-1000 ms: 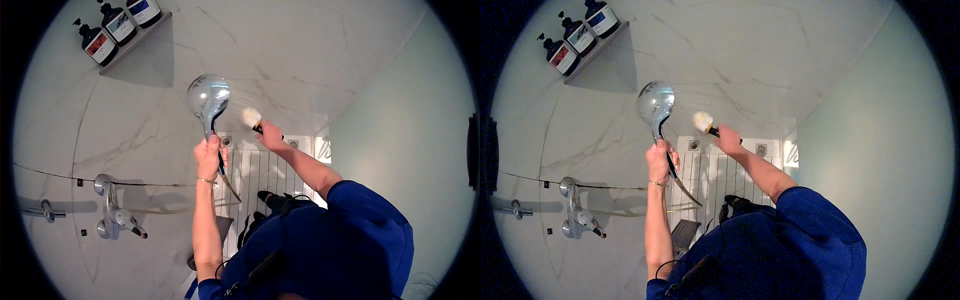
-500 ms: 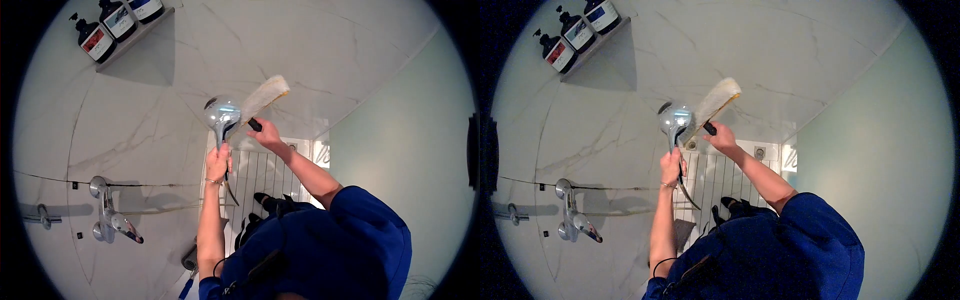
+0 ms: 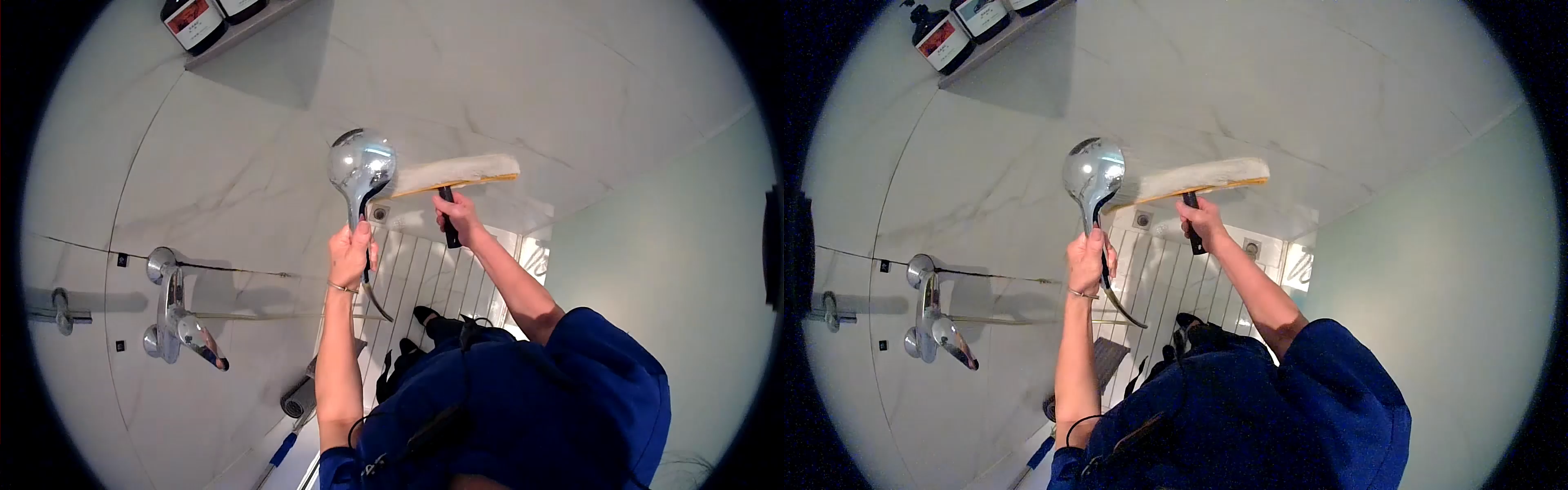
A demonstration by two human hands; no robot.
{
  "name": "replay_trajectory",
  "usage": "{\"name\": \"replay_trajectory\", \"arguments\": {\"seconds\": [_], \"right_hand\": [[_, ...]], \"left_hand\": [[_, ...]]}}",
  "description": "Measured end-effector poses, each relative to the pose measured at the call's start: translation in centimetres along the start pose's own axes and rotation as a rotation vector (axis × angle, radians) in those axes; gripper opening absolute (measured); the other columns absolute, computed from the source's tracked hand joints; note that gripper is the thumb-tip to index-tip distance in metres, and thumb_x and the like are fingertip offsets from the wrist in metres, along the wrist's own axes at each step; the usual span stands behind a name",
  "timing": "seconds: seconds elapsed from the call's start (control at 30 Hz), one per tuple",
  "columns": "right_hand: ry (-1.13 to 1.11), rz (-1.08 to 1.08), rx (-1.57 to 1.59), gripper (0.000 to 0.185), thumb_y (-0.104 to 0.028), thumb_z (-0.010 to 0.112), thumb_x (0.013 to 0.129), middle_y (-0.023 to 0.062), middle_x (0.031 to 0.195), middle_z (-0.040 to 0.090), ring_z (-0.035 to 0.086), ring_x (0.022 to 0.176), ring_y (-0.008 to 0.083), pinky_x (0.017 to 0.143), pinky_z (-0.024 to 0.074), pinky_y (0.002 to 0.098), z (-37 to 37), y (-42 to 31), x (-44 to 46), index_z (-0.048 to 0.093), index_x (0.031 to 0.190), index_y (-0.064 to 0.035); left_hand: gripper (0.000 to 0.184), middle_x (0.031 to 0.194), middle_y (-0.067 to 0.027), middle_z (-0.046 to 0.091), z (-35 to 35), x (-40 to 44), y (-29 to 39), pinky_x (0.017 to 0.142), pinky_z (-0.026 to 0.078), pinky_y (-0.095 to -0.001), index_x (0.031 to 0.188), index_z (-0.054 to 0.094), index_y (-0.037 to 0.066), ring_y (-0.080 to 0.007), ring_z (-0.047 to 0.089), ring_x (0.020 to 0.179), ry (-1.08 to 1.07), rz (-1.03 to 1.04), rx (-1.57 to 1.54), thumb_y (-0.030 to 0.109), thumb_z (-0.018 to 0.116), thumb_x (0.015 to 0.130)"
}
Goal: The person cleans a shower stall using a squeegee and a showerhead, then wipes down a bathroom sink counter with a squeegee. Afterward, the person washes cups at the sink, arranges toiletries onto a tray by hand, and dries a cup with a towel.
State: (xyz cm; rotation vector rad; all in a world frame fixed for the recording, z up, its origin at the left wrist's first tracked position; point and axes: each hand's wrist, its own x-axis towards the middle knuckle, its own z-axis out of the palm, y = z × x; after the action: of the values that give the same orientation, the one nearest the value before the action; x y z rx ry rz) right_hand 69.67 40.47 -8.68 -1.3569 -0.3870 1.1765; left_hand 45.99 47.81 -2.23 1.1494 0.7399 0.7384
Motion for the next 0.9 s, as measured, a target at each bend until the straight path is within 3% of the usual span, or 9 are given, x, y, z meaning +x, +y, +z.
{"name": "replay_trajectory", "arguments": {"seconds": [0.07, 0.2, 0.33, 0.37, 0.43, 0.5, 0.57, 0.63, 0.9], "right_hand": [[0.000, 0.093, 0.095, 0.028, -0.031, 0.065, 0.081, -0.0025, 0.061, 0.048, 0.046, 0.049, 0.0091, 0.045, 0.0371, 0.0264, 0.3, -0.8, -0.1, 0.046, 0.073, -0.0125], [-0.041, 0.225, 0.301, 0.034, -0.040, 0.062, 0.084, -0.0054, 0.058, 0.043, 0.041, 0.046, 0.0079, 0.046, 0.0356, 0.0262, -1.2, -0.5, 0.5, 0.046, 0.074, -0.0127], [-0.580, 0.556, 0.913, 0.034, -0.044, 0.059, 0.086, -0.0077, 0.057, 0.039, 0.038, 0.046, 0.0040, 0.045, 0.0339, 0.0236, -3.1, 1.1, 1.1, 0.048, 0.077, -0.0127], [-0.628, 0.589, 0.833, 0.029, -0.037, 0.059, 0.087, -0.0078, 0.058, 0.038, 0.037, 0.045, 0.0038, 0.044, 0.0330, 0.0233, -2.8, 1.4, 1.0, 0.048, 0.078, -0.0128], [-0.531, 0.575, 0.384, 0.022, -0.028, 0.057, 0.089, -0.0078, 0.059, 0.038, 0.035, 0.044, 0.0027, 0.045, 0.0312, 0.0222, -0.7, 2.0, 1.1, 0.047, 0.076, -0.0130], [-0.652, 0.569, 0.463, 0.017, -0.020, 0.057, 0.088, -0.0074, 0.059, 0.038, 0.035, 0.044, 0.0035, 0.044, 0.0307, 0.0230, 1.0, 2.8, 1.2, 0.046, 0.076, -0.0133], [-0.586, 0.496, 0.328, 0.017, -0.016, 0.059, 0.085, -0.0051, 0.057, 0.038, 0.035, 0.041, 0.0053, 0.043, 0.0310, 0.0248, 2.6, 2.4, 0.5, 0.045, 0.077, -0.0110], [-0.656, 0.473, 0.251, 0.016, -0.012, 0.061, 0.084, -0.0035, 0.056, 0.040, 0.036, 0.042, 0.0066, 0.042, 0.0316, 0.0255, 3.4, 1.6, 0.4, 0.047, 0.077, -0.0094], [-0.853, 0.530, 0.212, 0.018, -0.010, 0.057, 0.082, -0.0054, 0.052, 0.036, 0.035, 0.038, 0.0051, 0.040, 0.0301, 0.0251, 1.9, 0.0, 3.0, 0.042, 0.073, -0.0108]], "left_hand": [[0.035, 0.052, -0.0061, 0.049, -1.3, 0.1, -1.0, 0.034, 0.038, -0.0261, 0.075, 0.047, 0.005, -0.0121, 0.044, 0.038, 0.091, -0.020, 0.020, 0.036, 0.054, 0.090], [0.044, 0.049, -0.0064, 0.045, -3.2, -0.7, -1.3, 0.032, 0.037, -0.0284, 0.073, 0.045, 0.006, -0.0148, 0.043, 0.036, 0.223, -0.037, -0.042, 0.046, 0.050, 0.090], [0.051, 0.048, -0.0071, 0.044, -1.0, -0.7, 0.6, 0.033, 0.036, -0.0303, 0.074, 0.044, 0.006, -0.0173, 0.041, 0.035, 0.178, -0.029, -0.173, 0.054, 0.041, 0.091], [0.052, 0.048, -0.0070, 0.043, -0.2, -0.4, 1.0, 0.032, 0.036, -0.0303, 0.074, 0.044, 0.006, -0.0173, 0.041, 0.035, 0.131, -0.019, -0.214, 0.054, 0.040, 0.091], [0.052, 0.047, -0.0067, 0.042, 0.9, 0.2, 1.7, 0.032, 0.036, -0.0302, 0.074, 0.044, 0.006, -0.0173, 0.040, 0.035, 0.046, 0.006, -0.291, 0.054, 0.038, 0.092], [0.052, 0.048, -0.0066, 0.042, 2.0, 0.7, 2.5, 0.032, 0.036, -0.0295, 0.074, 0.044, 0.007, -0.0167, 0.041, 0.036, -0.025, 0.043, -0.309, 0.055, 0.038, 0.091], [0.052, 0.049, -0.0065, 0.043, 2.6, 1.0, 2.9, 0.032, 0.037, -0.0290, 0.074, 0.044, 0.007, -0.0163, 0.042, 0.036, -0.044, 0.046, -0.279, 0.056, 0.040, 0.090], [0.053, 0.048, -0.0066, 0.043, 3.0, 0.8, 3.2, 0.032, 0.036, -0.0289, 0.073, 0.044, 0.006, -0.0163, 0.041, 0.036, -0.057, 0.053, -0.245, 0.056, 0.040, 0.090], [0.053, 0.044, -0.0079, 0.041, 2.3, 0.3, 1.8, 0.031, 0.034, -0.0290, 0.071, 0.043, 0.005, -0.0163, 0.037, 0.032, -0.046, -0.045, -0.205, 0.054, 0.041, 0.091]]}}
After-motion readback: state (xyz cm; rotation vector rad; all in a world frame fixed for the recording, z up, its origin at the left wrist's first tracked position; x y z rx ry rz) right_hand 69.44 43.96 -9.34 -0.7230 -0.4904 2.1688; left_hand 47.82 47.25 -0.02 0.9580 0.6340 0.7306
